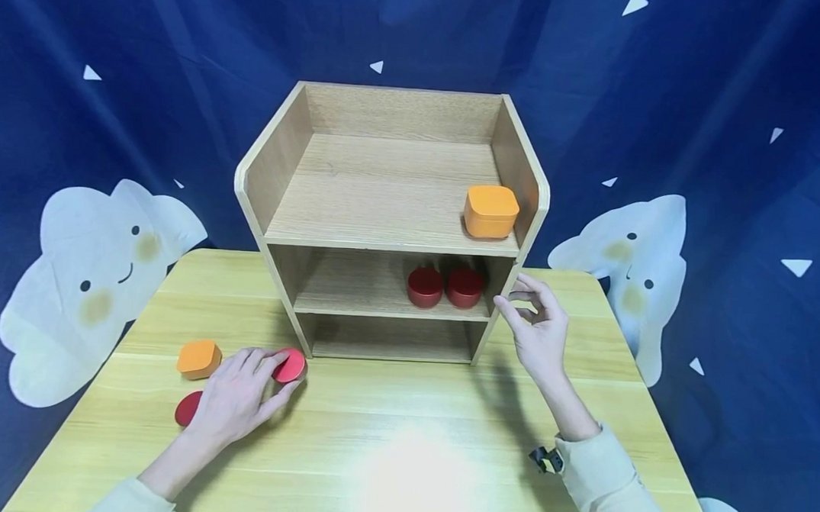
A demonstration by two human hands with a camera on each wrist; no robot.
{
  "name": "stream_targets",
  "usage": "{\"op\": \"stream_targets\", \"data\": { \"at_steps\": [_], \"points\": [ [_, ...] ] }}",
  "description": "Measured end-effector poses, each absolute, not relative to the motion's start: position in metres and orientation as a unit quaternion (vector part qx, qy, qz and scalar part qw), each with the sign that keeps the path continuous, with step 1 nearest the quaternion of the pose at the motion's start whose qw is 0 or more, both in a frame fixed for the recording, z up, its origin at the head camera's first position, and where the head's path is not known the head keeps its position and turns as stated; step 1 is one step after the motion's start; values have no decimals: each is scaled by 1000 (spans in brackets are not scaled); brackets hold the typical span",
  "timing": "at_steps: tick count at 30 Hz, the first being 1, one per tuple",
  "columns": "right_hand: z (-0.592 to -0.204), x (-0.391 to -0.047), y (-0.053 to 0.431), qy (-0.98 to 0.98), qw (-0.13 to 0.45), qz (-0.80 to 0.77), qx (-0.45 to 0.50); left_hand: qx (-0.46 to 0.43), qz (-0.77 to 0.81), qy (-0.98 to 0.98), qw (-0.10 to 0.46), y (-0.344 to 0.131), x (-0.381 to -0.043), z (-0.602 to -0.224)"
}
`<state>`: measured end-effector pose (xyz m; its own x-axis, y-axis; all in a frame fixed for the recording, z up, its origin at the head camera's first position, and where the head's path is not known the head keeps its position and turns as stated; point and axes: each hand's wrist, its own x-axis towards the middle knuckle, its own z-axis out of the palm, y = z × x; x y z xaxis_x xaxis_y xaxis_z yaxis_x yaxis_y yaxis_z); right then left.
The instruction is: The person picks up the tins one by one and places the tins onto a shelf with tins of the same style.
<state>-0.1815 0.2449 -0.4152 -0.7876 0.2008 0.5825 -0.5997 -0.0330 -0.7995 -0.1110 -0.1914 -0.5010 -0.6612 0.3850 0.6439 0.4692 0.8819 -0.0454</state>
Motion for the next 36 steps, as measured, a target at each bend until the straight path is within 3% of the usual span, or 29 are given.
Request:
{"op": "stream_targets", "data": {
  "at_steps": [36],
  "points": [
    [-417, -182, 245, -623, 287, 708, 168, -303, -116, -846, 423, -119, -130, -454]
  ]
}}
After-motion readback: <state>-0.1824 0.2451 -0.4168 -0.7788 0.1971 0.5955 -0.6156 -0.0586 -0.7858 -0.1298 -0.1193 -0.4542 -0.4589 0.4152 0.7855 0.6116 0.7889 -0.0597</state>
